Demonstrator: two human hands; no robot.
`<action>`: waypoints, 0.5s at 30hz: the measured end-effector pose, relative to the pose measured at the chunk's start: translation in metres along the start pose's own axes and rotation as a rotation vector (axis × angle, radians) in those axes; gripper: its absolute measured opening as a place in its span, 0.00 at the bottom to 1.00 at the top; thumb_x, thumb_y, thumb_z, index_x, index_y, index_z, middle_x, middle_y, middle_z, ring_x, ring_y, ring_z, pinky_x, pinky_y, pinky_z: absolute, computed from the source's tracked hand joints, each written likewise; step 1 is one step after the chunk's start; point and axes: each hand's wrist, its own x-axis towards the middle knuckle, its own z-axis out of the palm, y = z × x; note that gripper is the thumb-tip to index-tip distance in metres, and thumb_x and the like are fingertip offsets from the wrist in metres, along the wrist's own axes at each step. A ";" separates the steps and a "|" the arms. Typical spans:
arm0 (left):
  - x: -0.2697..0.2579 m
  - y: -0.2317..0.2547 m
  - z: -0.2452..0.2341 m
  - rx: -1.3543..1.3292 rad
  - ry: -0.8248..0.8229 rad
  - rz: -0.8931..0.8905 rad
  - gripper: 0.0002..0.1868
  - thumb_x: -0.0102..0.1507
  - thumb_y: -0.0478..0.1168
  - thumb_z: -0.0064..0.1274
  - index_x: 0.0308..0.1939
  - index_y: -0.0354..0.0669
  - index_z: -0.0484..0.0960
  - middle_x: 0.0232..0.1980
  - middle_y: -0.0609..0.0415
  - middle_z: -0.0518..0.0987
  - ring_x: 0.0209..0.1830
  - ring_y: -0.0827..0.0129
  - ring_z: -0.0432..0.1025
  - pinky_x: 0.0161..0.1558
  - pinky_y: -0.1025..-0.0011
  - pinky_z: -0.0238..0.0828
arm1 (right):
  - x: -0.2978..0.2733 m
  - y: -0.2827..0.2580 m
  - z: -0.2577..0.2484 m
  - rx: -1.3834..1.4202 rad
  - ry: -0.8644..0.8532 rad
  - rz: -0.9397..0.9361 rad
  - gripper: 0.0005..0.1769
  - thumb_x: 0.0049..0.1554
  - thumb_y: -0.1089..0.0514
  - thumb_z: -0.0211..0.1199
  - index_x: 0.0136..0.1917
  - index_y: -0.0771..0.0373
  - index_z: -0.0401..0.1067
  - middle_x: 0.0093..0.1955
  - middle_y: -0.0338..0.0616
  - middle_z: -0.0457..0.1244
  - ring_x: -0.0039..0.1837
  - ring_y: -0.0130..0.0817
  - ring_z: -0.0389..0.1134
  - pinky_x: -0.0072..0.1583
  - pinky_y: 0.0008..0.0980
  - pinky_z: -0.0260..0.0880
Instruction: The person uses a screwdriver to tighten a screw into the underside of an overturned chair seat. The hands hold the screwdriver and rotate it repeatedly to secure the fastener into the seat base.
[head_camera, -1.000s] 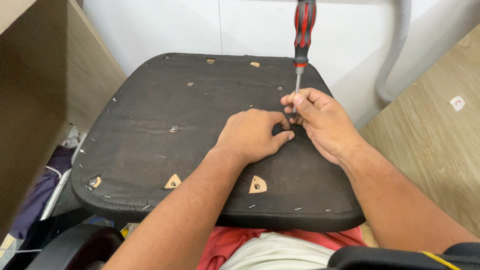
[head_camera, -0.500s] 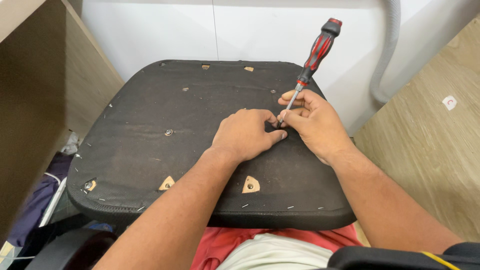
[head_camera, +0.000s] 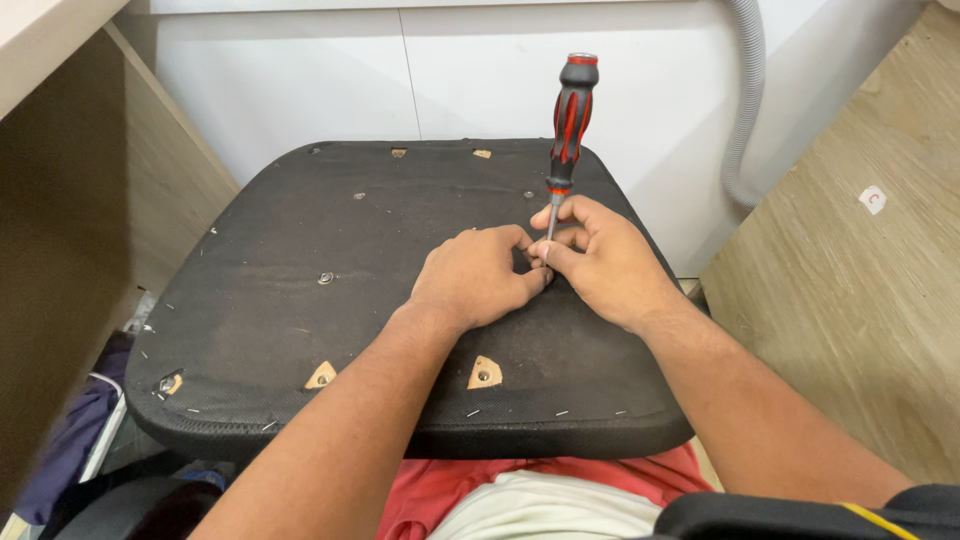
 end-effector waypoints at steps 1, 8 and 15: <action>0.000 0.000 0.000 -0.003 0.000 -0.001 0.19 0.58 0.60 0.56 0.43 0.55 0.87 0.38 0.55 0.87 0.46 0.60 0.81 0.53 0.58 0.75 | -0.001 -0.001 0.001 -0.010 0.015 0.002 0.13 0.61 0.64 0.58 0.60 0.63 0.68 0.47 0.44 0.73 0.54 0.28 0.74 0.57 0.26 0.71; 0.002 0.002 0.003 -0.018 0.001 -0.019 0.20 0.55 0.62 0.59 0.41 0.57 0.87 0.40 0.59 0.87 0.48 0.63 0.81 0.53 0.59 0.74 | -0.004 -0.001 0.000 0.031 0.060 -0.010 0.14 0.61 0.64 0.56 0.61 0.63 0.66 0.49 0.43 0.73 0.52 0.26 0.74 0.54 0.27 0.73; 0.006 0.006 0.005 0.026 0.005 -0.041 0.20 0.56 0.61 0.57 0.42 0.56 0.86 0.42 0.58 0.87 0.49 0.62 0.80 0.54 0.59 0.74 | -0.007 -0.005 0.001 -0.189 0.112 -0.046 0.13 0.61 0.62 0.60 0.59 0.59 0.69 0.48 0.41 0.72 0.51 0.26 0.74 0.53 0.27 0.73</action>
